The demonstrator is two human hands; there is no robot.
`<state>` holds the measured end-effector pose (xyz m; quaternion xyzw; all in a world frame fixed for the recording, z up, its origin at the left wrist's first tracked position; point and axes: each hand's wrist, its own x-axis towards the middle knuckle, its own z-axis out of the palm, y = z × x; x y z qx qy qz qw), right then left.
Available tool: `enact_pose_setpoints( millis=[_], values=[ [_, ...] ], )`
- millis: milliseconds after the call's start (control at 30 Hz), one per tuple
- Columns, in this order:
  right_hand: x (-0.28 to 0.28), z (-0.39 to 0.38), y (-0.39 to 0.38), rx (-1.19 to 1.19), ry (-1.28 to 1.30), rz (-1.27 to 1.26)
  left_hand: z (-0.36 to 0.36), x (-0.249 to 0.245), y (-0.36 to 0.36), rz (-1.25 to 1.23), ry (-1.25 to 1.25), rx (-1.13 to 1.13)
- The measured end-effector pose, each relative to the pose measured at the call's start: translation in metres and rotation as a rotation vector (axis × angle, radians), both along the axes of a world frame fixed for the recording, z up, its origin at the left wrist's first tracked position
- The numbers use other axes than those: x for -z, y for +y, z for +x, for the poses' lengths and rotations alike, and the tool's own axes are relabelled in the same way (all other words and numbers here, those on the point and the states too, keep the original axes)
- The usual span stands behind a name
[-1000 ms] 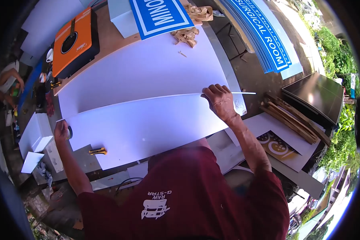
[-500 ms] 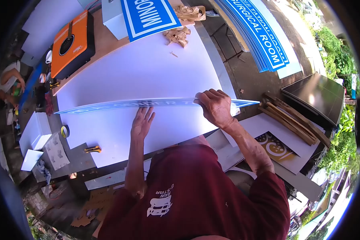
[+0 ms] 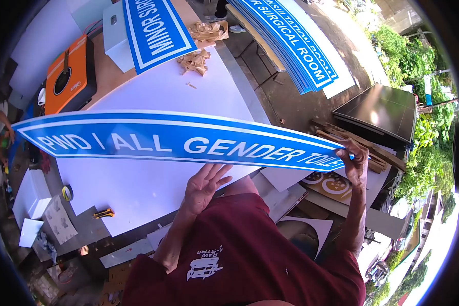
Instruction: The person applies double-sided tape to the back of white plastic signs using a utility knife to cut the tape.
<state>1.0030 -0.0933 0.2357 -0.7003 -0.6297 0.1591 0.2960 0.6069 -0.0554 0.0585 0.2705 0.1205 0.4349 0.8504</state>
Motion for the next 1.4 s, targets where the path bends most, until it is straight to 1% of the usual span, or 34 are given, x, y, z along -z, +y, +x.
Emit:
enact_pose_setpoints(
  millis=[67, 133, 200, 300, 333, 400, 467, 500, 533, 567, 600, 667, 767, 833, 867, 900, 933, 1000, 1033, 1067, 1167, 1267, 1400],
  values=[
    [0.011, 0.048, -0.01, 0.016, 0.122, 0.065, 0.02, -0.028, 0.01, 0.113, 0.053, 0.057],
    [0.016, 0.084, -0.013, 0.099, 0.327, -0.002, 0.046, -0.052, 0.026, 0.227, 0.062, 0.101],
    [0.027, 0.117, -0.009, 0.159, 0.497, -0.023, 0.08, -0.07, 0.042, 0.27, 0.037, 0.089],
    [0.057, 0.169, 0.004, 0.217, 0.633, -0.021, 0.136, -0.093, 0.08, 0.228, 0.181, 0.029],
    [0.065, 0.183, 0.014, 0.231, 0.669, -0.015, 0.162, -0.096, 0.096, 0.122, 0.27, -0.048],
    [0.078, 0.216, 0.041, 0.249, 0.682, -0.001, 0.216, -0.081, 0.146, 0.095, 0.469, -0.133],
    [0.086, 0.245, 0.073, 0.29, 0.604, -0.033, 0.268, -0.061, 0.193, 0.139, 0.562, -0.236],
    [0.084, 0.257, 0.089, 0.296, 0.575, -0.082, 0.291, -0.056, 0.213, 0.097, 0.548, -0.269],
    [0.08, 0.268, 0.104, 0.3, 0.541, -0.132, 0.311, -0.045, 0.233, 0.113, 0.543, -0.278],
    [0.076, 0.273, 0.123, 0.288, 0.423, -0.135, 0.33, -0.035, 0.252, 0.097, 0.539, -0.28],
    [0.085, 0.293, 0.137, 0.262, 0.372, -0.143, 0.347, -0.027, 0.27, 0.077, 0.534, -0.288],
    [0.102, 0.316, 0.165, 0.284, 0.453, -0.158, 0.378, -0.017, 0.302, 0.045, 0.585, -0.277],
    [0.119, 0.336, 0.199, 0.283, 0.515, -0.198, 0.403, 0.008, 0.347, 0.008, 0.605, -0.227],
    [0.126, 0.349, 0.223, 0.267, 0.495, -0.233, 0.417, 0.015, 0.374, 0.015, 0.594, -0.222],
    [0.129, 0.354, 0.237, 0.259, 0.485, -0.247, 0.424, 0.017, 0.389, 0.025, 0.631, -0.222],
    [0.14, 0.357, 0.252, 0.326, 0.472, -0.23, 0.427, 0.014, 0.403, 0.033, 0.671, -0.223],
    [0.149, 0.362, 0.265, 0.325, 0.488, -0.216, 0.429, 0.014, 0.417, 0.038, 0.712, -0.225],
    [0.161, 0.38, 0.296, 0.316, 0.519, -0.191, 0.442, 0.022, 0.457, 0.044, 0.656, -0.221],
    [0.157, 0.387, 0.313, 0.317, 0.533, -0.267, 0.447, 0.017, 0.473, 0.03, 0.665, -0.227],
    [0.164, 0.39, 0.329, 0.352, 0.616, -0.226, 0.452, 0.006, 0.489, 0.016, 0.673, -0.231],
    [0.16, 0.393, 0.371, 0.36, 0.669, -0.194, 0.467, -0.016, 0.527, 0.027, 0.667, -0.25],
    [0.169, 0.408, 0.401, 0.358, 0.684, -0.175, 0.481, -0.013, 0.556, 0.073, 0.621, -0.259],
    [0.172, 0.411, 0.422, 0.342, 0.677, -0.159, 0.491, -0.008, 0.575, 0.023, 0.636, -0.212]
  ],
)
